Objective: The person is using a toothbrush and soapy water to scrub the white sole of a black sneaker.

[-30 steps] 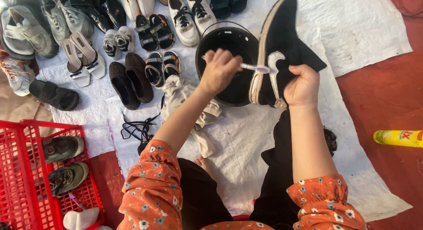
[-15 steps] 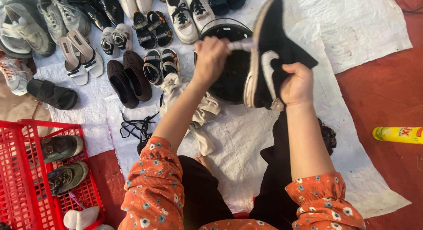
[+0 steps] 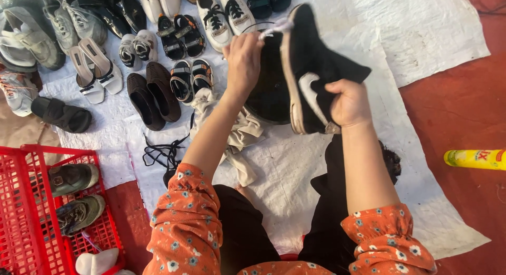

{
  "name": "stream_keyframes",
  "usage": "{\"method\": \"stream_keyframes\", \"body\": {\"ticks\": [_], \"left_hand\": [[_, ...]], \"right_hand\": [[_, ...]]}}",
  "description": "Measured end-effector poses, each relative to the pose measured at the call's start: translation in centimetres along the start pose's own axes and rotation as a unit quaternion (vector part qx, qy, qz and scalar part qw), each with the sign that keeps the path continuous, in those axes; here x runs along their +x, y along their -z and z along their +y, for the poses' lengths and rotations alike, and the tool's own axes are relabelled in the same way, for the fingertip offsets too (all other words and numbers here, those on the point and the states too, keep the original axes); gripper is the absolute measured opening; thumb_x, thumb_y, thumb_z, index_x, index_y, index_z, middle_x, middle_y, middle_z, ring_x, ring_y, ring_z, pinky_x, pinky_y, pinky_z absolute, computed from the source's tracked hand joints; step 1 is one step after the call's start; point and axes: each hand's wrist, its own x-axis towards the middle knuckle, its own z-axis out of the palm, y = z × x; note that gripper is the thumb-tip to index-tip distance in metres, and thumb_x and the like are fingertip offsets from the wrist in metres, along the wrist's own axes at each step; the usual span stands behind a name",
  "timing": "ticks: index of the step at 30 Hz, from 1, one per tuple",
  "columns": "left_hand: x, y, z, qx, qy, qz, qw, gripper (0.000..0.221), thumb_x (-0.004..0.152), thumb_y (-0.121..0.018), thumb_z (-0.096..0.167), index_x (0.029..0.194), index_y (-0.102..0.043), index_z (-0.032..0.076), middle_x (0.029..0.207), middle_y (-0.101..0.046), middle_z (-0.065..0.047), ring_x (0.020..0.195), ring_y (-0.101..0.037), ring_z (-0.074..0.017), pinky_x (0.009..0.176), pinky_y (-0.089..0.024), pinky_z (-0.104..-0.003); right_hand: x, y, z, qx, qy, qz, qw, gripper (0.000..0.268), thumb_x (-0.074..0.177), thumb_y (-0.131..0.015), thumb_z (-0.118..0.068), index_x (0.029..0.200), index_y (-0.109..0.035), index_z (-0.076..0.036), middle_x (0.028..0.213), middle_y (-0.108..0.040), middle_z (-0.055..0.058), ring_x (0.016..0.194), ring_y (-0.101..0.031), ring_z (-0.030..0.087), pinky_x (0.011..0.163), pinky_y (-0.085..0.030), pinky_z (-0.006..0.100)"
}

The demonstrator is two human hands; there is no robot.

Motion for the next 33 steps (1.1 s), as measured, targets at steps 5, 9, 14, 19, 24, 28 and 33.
{"method": "stream_keyframes", "body": {"ticks": [5, 9, 14, 19, 24, 28, 33], "left_hand": [[-3.0, -2.4, -2.9, -0.004, -0.121, 0.027, 0.992, 0.025, 0.114, -0.049, 0.038, 0.109, -0.064, 0.018, 0.099, -0.058, -0.002, 0.095, -0.055, -0.0247, 0.09, -0.033, -0.04], [-3.2, -2.4, -2.1, -0.01, -0.191, 0.011, 0.981, 0.034, 0.113, -0.047, 0.051, 0.104, -0.064, 0.023, 0.086, -0.051, 0.003, 0.086, -0.057, -0.0222, 0.085, -0.039, -0.039], [-0.4, 0.2, -0.6, 0.002, -0.092, 0.076, 0.993, 0.026, 0.115, -0.046, 0.038, 0.109, -0.064, 0.019, 0.093, -0.057, -0.001, 0.09, -0.06, -0.0247, 0.085, -0.039, -0.039], [-4.8, -4.4, -3.5, 0.03, -0.205, 0.086, 0.974, 0.025, 0.111, -0.056, 0.041, 0.1, -0.065, 0.02, 0.091, -0.055, -0.002, 0.086, -0.056, -0.0229, 0.085, -0.038, -0.039], [-6.3, -4.2, -1.5, -0.031, -0.302, 0.012, 0.953, 0.046, 0.111, -0.041, 0.059, 0.101, -0.066, 0.023, 0.081, -0.049, 0.002, 0.077, -0.054, -0.0207, 0.086, -0.041, -0.037], [-4.8, -3.6, -3.9, 0.0, -0.322, 0.018, 0.947, 0.044, 0.113, -0.042, 0.058, 0.101, -0.066, 0.023, 0.082, -0.05, 0.002, 0.077, -0.055, -0.0205, 0.085, -0.044, -0.037], [-6.2, -6.1, -8.3, 0.327, -0.112, -0.019, 0.938, 0.011, 0.099, -0.067, 0.029, 0.098, -0.07, 0.019, 0.087, -0.058, -0.007, 0.089, -0.057, -0.0281, 0.089, -0.039, -0.045]], "right_hand": [[1.8, 1.5, 0.7, -0.059, 0.066, 0.028, 0.996, 0.055, 0.072, -0.066, 0.007, 0.125, -0.075, 0.0, 0.126, -0.078, 0.017, 0.121, -0.076, 0.036, 0.114, -0.061, 0.048], [0.8, 0.0, 0.1, -0.117, 0.093, 0.049, 0.987, 0.058, 0.073, -0.07, 0.006, 0.129, -0.076, -0.008, 0.125, -0.08, 0.013, 0.121, -0.078, 0.034, 0.115, -0.062, 0.046], [1.7, 2.0, 2.9, -0.093, 0.06, 0.042, 0.993, 0.062, 0.068, -0.068, 0.011, 0.128, -0.076, -0.004, 0.121, -0.079, 0.017, 0.117, -0.078, 0.039, 0.109, -0.063, 0.05], [1.6, 0.4, 1.1, -0.077, 0.076, 0.07, 0.992, 0.05, 0.074, -0.072, 0.003, 0.123, -0.077, -0.003, 0.114, -0.081, 0.012, 0.114, -0.08, 0.031, 0.107, -0.065, 0.043], [5.6, 8.9, 0.9, -0.083, 0.122, 0.101, 0.984, 0.055, 0.074, -0.074, -0.003, 0.127, -0.077, -0.014, 0.123, -0.082, 0.011, 0.118, -0.081, 0.029, 0.114, -0.065, 0.045], [3.7, 5.3, 0.4, -0.07, 0.132, 0.096, 0.984, 0.055, 0.075, -0.073, -0.001, 0.128, -0.077, -0.015, 0.126, -0.081, 0.009, 0.119, -0.081, 0.027, 0.114, -0.063, 0.042], [3.6, 5.6, -0.7, -0.042, 0.138, 0.102, 0.984, 0.049, 0.081, -0.072, 0.001, 0.127, -0.078, -0.015, 0.125, -0.081, 0.005, 0.122, -0.079, 0.023, 0.116, -0.061, 0.036]]}}
